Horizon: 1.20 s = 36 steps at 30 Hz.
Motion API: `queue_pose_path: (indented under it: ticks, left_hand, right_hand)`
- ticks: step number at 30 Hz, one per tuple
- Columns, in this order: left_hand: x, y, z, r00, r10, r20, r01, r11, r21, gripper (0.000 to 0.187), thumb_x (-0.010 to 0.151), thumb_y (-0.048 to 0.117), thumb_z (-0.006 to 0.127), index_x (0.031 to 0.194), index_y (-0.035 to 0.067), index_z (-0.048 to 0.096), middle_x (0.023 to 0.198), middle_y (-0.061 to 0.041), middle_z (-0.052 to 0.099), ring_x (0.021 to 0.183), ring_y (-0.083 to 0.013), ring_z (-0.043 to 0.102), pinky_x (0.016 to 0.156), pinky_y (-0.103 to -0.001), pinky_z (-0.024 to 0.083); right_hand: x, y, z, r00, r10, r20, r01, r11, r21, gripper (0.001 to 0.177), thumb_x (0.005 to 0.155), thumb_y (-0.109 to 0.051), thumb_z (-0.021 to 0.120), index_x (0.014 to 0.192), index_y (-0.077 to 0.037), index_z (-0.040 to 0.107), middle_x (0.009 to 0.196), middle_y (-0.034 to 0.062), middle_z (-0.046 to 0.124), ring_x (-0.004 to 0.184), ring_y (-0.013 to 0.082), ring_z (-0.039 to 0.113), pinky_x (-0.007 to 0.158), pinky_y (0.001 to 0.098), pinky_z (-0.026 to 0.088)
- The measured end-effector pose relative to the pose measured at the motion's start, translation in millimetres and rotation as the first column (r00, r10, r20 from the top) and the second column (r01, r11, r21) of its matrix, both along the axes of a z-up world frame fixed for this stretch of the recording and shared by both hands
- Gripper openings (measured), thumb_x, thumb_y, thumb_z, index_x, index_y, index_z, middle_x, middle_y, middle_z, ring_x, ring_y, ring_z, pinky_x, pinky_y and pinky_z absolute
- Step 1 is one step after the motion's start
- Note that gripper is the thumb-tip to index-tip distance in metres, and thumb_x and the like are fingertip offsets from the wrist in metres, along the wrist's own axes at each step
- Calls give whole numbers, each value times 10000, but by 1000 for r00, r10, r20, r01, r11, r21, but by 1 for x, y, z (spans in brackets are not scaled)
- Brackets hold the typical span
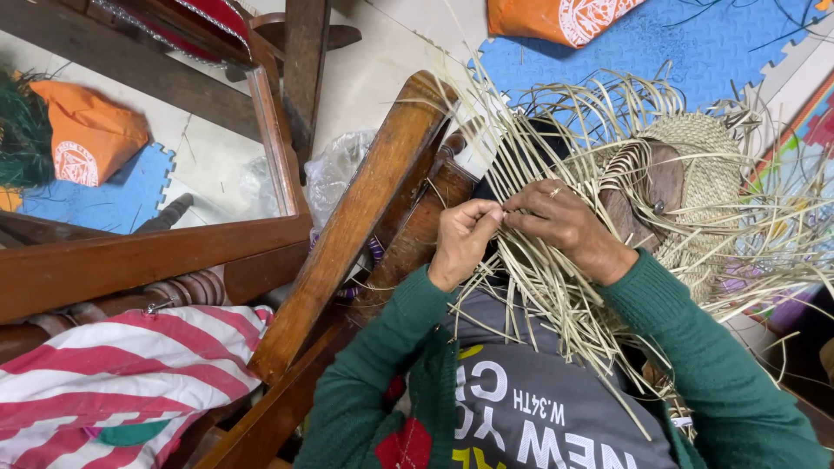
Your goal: The person is weaving a straw hat by interlacing dried grass fibers.
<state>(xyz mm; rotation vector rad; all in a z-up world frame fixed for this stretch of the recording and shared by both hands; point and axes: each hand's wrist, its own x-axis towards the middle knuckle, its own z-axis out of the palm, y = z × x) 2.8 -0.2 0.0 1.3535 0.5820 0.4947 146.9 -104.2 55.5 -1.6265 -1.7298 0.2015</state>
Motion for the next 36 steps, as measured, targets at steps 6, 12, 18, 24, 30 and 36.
queue_pose_path:
  ticks: [6, 12, 18, 24, 30, 36]
  left_hand:
    - [4, -5, 14, 1000, -23, 13, 18, 940, 342, 212, 901, -30, 478, 973, 7, 674, 772, -210, 655, 758, -339, 677, 670, -384, 539]
    - [0, 3, 15, 998, -61, -27, 62, 996, 70, 206, 904, 31, 491, 911, 37, 697, 685, -43, 626, 698, -68, 490, 613, -276, 495]
    - [2, -3, 0, 999, -39, -22, 39, 999, 12, 110, 873, 75, 591, 843, 52, 694, 599, -5, 555, 627, -19, 467, 508, -180, 399]
    - [8, -10, 15, 1000, 9, -24, -4, 981, 193, 171, 895, 7, 478, 867, -3, 646, 628, -64, 543, 688, -85, 452, 554, -280, 436]
    - [3, -8, -25, 998, 14, 60, -49, 774, 631, 127, 846, -51, 527, 911, -32, 634, 684, -169, 558, 660, -367, 591, 619, -376, 508]
    - [8, 0, 10, 999, 27, -42, -24, 998, 61, 142, 861, 20, 547, 889, 10, 686, 583, 8, 556, 630, -39, 466, 558, -212, 439]
  right_hand:
    - [-1, 16, 7, 942, -53, 332, 34, 997, 62, 102, 936, -87, 583, 999, -68, 661, 818, 107, 644, 735, 224, 646, 685, 335, 561]
    - [2, 11, 34, 992, 78, 97, -74, 996, -53, 191, 956, -101, 494, 1004, -56, 673, 865, 127, 636, 817, 248, 616, 706, 357, 528]
    - [-3, -1, 27, 986, 22, 164, -12, 998, -58, 116, 879, -73, 595, 967, -65, 670, 951, 134, 662, 918, 281, 626, 820, 394, 516]
    - [-4, 6, 6, 959, 17, 284, -19, 1000, 3, 112, 936, -106, 553, 968, -46, 643, 885, 136, 654, 806, 289, 645, 768, 398, 534]
    - [3, 11, -17, 991, -31, 128, 37, 998, -45, 108, 953, -67, 519, 977, -44, 622, 746, 93, 592, 625, 234, 612, 651, 319, 545]
    - [7, 9, 15, 999, 49, 2, -48, 998, -48, 195, 966, -29, 469, 1003, -57, 658, 856, 95, 582, 801, 215, 569, 751, 354, 504]
